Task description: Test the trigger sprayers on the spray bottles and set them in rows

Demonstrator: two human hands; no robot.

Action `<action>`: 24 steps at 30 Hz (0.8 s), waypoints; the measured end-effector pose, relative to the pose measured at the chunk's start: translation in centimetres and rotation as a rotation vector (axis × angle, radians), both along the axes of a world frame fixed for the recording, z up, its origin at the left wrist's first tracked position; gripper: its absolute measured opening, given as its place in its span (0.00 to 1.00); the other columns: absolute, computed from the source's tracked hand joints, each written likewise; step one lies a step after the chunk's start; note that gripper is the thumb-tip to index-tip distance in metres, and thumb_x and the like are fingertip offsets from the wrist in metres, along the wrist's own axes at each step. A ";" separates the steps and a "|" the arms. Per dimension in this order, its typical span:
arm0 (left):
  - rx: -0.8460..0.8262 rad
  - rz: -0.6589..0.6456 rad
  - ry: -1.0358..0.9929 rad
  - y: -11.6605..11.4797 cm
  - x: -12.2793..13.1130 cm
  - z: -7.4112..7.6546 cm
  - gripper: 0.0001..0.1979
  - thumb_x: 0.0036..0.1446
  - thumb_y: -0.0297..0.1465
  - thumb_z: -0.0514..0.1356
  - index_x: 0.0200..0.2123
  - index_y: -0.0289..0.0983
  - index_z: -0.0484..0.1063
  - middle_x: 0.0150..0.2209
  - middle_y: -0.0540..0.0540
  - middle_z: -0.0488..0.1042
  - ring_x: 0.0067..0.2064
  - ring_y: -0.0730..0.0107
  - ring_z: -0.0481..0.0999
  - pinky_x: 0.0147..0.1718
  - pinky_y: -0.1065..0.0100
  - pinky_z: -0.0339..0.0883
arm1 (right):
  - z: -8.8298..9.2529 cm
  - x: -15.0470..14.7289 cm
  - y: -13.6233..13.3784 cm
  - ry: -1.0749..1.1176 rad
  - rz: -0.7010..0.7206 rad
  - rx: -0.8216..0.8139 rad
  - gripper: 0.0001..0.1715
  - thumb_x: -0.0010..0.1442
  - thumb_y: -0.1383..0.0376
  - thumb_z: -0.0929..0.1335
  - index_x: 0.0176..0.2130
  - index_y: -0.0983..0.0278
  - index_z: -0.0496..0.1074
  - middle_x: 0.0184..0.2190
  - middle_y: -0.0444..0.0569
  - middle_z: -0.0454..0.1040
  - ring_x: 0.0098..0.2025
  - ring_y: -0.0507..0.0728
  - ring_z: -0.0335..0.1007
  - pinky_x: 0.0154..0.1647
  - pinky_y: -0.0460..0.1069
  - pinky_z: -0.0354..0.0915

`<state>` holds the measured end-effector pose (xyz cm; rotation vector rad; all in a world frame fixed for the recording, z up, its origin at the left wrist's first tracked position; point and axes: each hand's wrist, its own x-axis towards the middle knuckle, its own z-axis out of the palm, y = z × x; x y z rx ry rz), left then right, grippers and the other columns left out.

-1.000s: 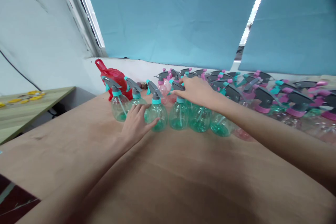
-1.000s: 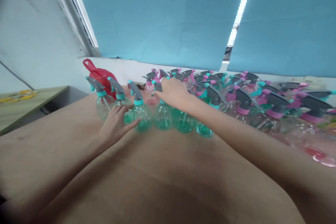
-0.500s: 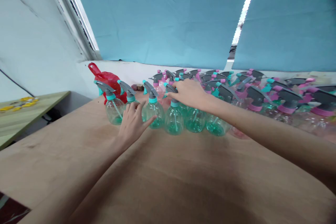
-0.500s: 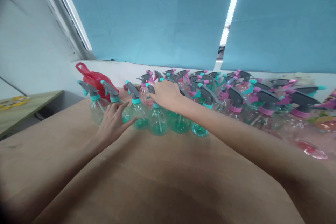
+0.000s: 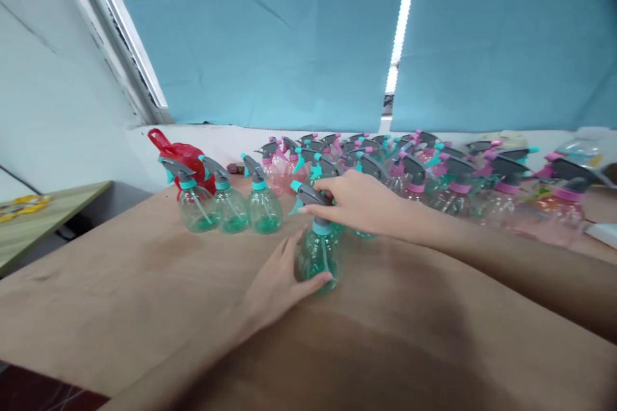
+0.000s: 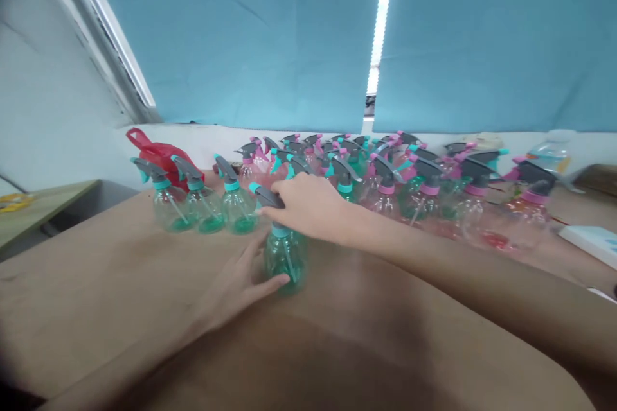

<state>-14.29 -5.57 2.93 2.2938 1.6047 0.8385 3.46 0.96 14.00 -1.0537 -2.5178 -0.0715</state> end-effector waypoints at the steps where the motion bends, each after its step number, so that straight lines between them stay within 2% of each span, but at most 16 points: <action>1: -0.021 -0.018 -0.026 -0.3 0.6 0.0 0.36 0.56 0.48 0.59 0.62 0.43 0.48 0.57 0.40 0.63 0.57 0.50 0.64 0.53 0.49 0.59 | 0.0 0.9 -0.5 0.015 0.014 -0.019 0.25 0.59 0.45 0.60 0.25 0.62 0.64 0.19 0.45 0.67 0.21 0.52 0.59 0.21 0.49 0.50; 4: -0.035 -0.062 -0.071 -1.0 2.6 0.0 0.35 0.56 0.47 0.60 0.61 0.44 0.50 0.57 0.41 0.64 0.58 0.50 0.63 0.53 0.49 0.60 | -0.3 4.0 -1.4 0.060 0.117 -0.126 0.25 0.58 0.44 0.60 0.26 0.62 0.62 0.20 0.43 0.66 0.21 0.51 0.58 0.21 0.48 0.49; 7: -0.069 -0.104 -0.108 -1.3 4.5 -0.1 0.35 0.56 0.46 0.61 0.62 0.45 0.49 0.59 0.42 0.62 0.59 0.50 0.62 0.54 0.48 0.58 | -1.2 7.4 -1.7 0.099 0.226 -0.302 0.21 0.54 0.46 0.65 0.32 0.61 0.66 0.27 0.44 0.71 0.27 0.53 0.64 0.24 0.48 0.55; 10: -0.104 -0.165 -0.148 -1.0 6.4 -0.2 0.36 0.56 0.45 0.62 0.62 0.45 0.49 0.59 0.41 0.61 0.59 0.51 0.61 0.54 0.47 0.58 | -3.1 10.3 -1.8 0.227 0.256 -0.447 0.22 0.50 0.51 0.71 0.40 0.62 0.69 0.39 0.47 0.74 0.38 0.58 0.69 0.35 0.51 0.63; 12: -0.112 -0.214 -0.170 -0.7 7.6 -0.4 0.37 0.55 0.44 0.62 0.62 0.45 0.48 0.60 0.42 0.60 0.60 0.51 0.60 0.55 0.48 0.58 | -4.7 11.5 -1.8 0.320 0.199 -0.464 0.27 0.47 0.53 0.73 0.44 0.62 0.69 0.42 0.49 0.74 0.41 0.60 0.69 0.39 0.54 0.65; 15: -0.116 -0.295 -0.182 -0.2 9.6 -0.7 0.38 0.55 0.43 0.62 0.63 0.44 0.46 0.61 0.42 0.59 0.61 0.52 0.59 0.56 0.49 0.57 | -6.8 12.5 -2.0 0.502 0.182 -0.565 0.30 0.49 0.56 0.73 0.50 0.60 0.66 0.44 0.49 0.73 0.44 0.61 0.70 0.42 0.57 0.67; 17: -0.120 -0.332 -0.184 0.2 10.9 -0.9 0.36 0.55 0.44 0.62 0.62 0.43 0.49 0.60 0.41 0.61 0.60 0.52 0.60 0.56 0.49 0.56 | -7.6 12.8 -2.1 0.632 0.188 -0.631 0.32 0.50 0.58 0.73 0.53 0.58 0.63 0.45 0.49 0.72 0.47 0.60 0.70 0.45 0.57 0.68; 20: -0.141 -0.372 -0.195 0.9 12.6 -1.1 0.33 0.55 0.45 0.62 0.59 0.43 0.53 0.57 0.42 0.65 0.58 0.53 0.63 0.55 0.50 0.59 | -7.8 13.1 -2.1 0.753 0.158 -0.639 0.31 0.51 0.59 0.72 0.53 0.56 0.61 0.46 0.47 0.72 0.48 0.59 0.69 0.49 0.58 0.67; 24: -0.113 -0.401 -0.192 2.0 13.8 -1.4 0.36 0.53 0.45 0.63 0.60 0.41 0.52 0.58 0.40 0.63 0.59 0.51 0.62 0.55 0.50 0.57 | -7.6 13.4 -1.7 0.832 0.132 -0.612 0.27 0.53 0.61 0.71 0.51 0.58 0.63 0.44 0.48 0.73 0.46 0.58 0.71 0.48 0.56 0.67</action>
